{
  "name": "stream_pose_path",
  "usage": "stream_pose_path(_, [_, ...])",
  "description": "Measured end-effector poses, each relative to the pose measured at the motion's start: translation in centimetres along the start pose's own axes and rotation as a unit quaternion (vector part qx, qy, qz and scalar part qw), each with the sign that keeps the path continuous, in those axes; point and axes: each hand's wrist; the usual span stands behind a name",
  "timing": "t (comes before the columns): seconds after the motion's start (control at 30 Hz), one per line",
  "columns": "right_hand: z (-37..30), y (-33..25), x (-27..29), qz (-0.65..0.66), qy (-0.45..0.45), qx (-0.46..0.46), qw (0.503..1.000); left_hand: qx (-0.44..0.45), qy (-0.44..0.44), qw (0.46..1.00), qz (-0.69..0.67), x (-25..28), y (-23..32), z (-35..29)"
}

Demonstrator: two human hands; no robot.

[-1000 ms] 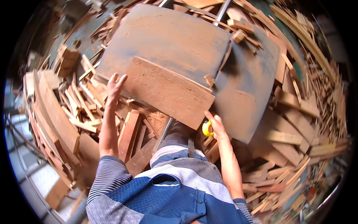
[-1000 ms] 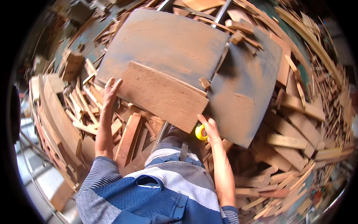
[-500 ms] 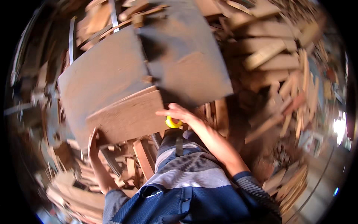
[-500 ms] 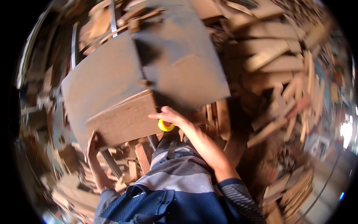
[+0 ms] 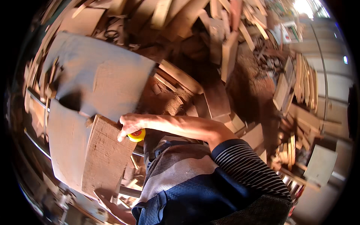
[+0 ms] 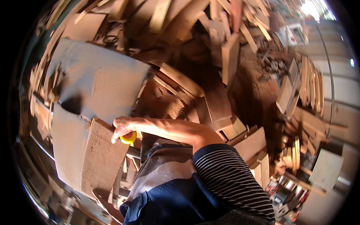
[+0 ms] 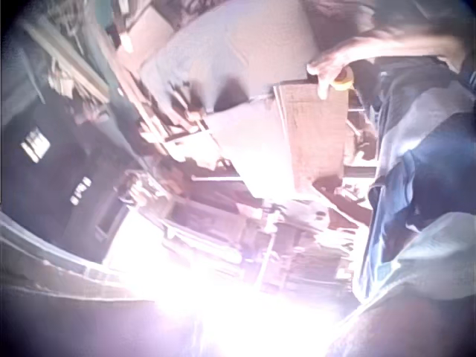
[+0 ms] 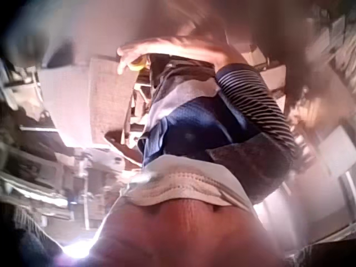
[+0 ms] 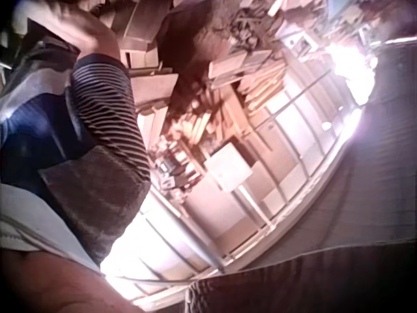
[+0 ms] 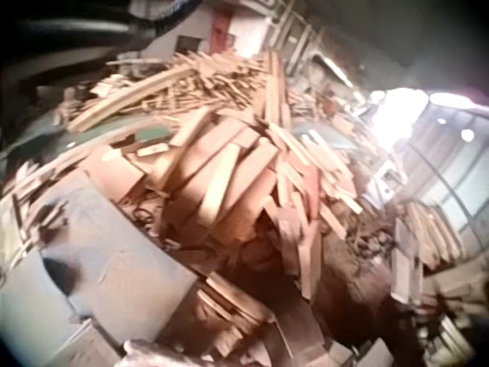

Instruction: The person selects various pieces of wood from a large pile, places them on a table, and measures their length and width with a tape measure.

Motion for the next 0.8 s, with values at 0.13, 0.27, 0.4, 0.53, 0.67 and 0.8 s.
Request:
stream_pose_path(0.13, [-7.2,3.3,3.3,0.057,0.026,-0.012,0.998,-0.078,-0.014,0.993,0.084,-3.7,4.2,-2.0])
stream_pose_path(0.27, [-15.5,8.1,5.6,0.144,0.1,-0.051,0.983,-0.166,-0.053,0.972,0.156,-8.8,9.2,-4.2])
stream_pose_path(0.4, [-23.2,14.9,6.0,0.206,0.204,-0.079,0.954,-0.258,-0.117,0.935,0.212,-15.4,14.1,-7.2])
stream_pose_path(0.53, [-31.3,21.7,3.3,0.289,0.351,0.052,0.889,-0.351,-0.205,0.877,0.258,-24.5,18.8,-12.7])
stream_pose_path(0.67, [-39.0,27.2,-2.2,0.386,0.453,0.018,0.803,-0.426,-0.324,0.791,0.296,-36.5,20.9,-20.0])
stream_pose_path(0.8, [-44.2,29.7,-9.5,0.485,0.568,0.031,0.665,-0.461,-0.468,0.665,0.356,-47.9,19.9,-27.8])
Point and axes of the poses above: each hand's wrist, its own z-axis towards the middle knuckle, its own x-axis out of the back of the hand, y = z × x, and after that the axes turned 1 degree about y, right-handed
